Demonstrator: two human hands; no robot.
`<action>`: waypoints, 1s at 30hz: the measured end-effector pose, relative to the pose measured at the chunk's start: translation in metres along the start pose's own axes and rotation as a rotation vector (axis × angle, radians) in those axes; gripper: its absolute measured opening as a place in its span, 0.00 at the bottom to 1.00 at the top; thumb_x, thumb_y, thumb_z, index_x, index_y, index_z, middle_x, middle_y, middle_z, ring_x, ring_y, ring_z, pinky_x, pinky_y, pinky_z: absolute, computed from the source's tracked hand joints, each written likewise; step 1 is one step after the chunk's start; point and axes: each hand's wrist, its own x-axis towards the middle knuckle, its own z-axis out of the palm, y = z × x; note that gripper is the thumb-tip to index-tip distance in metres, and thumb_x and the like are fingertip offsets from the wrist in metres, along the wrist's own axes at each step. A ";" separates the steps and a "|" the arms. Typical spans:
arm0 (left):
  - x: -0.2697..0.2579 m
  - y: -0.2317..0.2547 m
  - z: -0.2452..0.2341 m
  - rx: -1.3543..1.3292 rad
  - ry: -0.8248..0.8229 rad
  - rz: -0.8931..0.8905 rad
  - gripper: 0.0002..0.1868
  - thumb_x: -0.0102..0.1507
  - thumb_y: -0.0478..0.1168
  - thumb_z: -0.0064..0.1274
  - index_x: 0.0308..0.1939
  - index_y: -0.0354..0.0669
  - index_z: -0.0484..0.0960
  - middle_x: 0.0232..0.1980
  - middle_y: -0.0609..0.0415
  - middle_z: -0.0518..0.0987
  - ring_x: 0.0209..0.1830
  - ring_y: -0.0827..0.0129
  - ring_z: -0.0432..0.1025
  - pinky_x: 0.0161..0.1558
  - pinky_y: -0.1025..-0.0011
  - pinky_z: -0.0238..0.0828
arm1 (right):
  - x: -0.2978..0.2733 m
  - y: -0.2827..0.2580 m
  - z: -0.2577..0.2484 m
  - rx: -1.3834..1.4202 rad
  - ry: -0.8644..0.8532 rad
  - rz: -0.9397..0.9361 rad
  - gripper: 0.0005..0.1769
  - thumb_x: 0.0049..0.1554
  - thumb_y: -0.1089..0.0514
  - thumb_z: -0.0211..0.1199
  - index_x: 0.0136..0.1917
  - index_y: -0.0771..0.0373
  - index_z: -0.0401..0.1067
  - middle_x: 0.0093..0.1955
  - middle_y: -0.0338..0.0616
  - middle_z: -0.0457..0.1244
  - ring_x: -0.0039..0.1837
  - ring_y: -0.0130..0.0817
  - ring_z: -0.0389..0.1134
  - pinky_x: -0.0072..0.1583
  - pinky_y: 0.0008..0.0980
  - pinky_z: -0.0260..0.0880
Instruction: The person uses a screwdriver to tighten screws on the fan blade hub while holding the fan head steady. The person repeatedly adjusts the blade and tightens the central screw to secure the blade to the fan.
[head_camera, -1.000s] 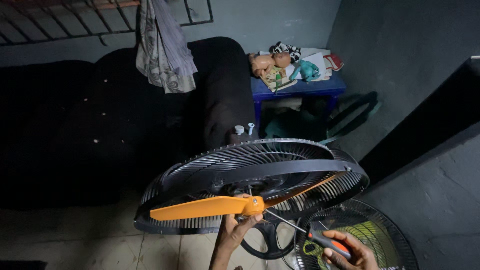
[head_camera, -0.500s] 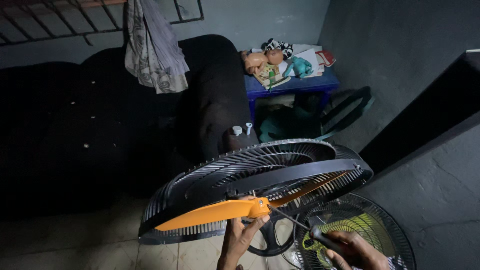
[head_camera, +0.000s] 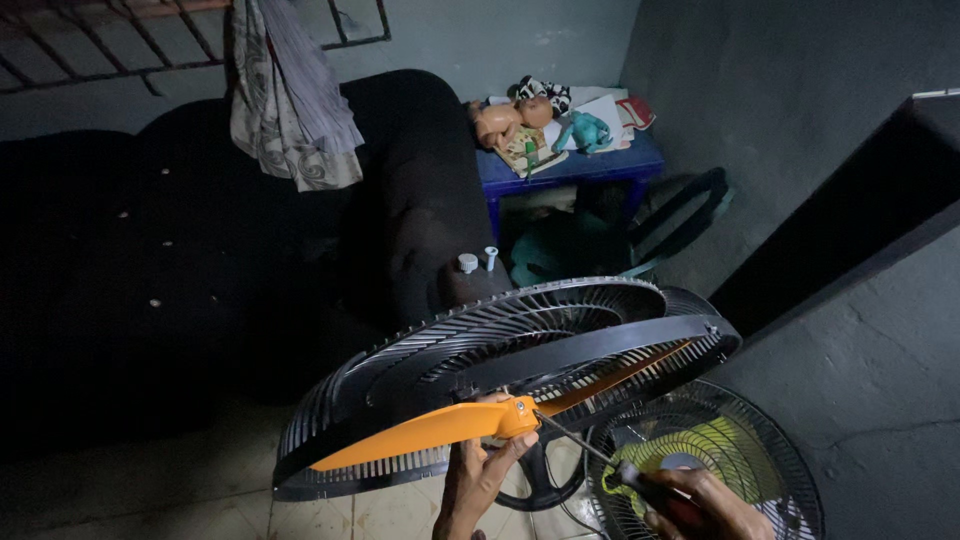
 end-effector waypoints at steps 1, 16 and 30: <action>0.000 -0.001 -0.001 0.014 -0.001 -0.002 0.29 0.58 0.44 0.67 0.59 0.38 0.74 0.55 0.45 0.79 0.55 0.62 0.75 0.57 0.62 0.71 | -0.001 -0.003 0.004 -0.055 0.052 -0.022 0.23 0.43 0.59 0.78 0.54 0.58 0.81 0.44 0.44 0.73 0.46 0.32 0.78 0.53 0.35 0.78; -0.001 -0.001 0.000 -0.027 0.006 -0.093 0.31 0.56 0.45 0.68 0.59 0.38 0.73 0.55 0.46 0.79 0.54 0.63 0.77 0.56 0.64 0.73 | -0.010 0.002 0.002 0.546 0.050 0.019 0.17 0.53 0.66 0.65 0.56 0.73 0.76 0.48 0.58 0.70 0.45 0.49 0.79 0.50 0.46 0.78; 0.017 0.006 -0.003 -0.016 -0.094 -0.041 0.21 0.58 0.41 0.66 0.52 0.37 0.83 0.45 0.50 0.85 0.46 0.65 0.79 0.49 0.69 0.76 | 0.059 -0.162 -0.024 0.503 0.315 0.144 0.26 0.51 0.65 0.66 0.64 0.63 0.69 0.52 0.54 0.70 0.49 0.44 0.76 0.51 0.41 0.77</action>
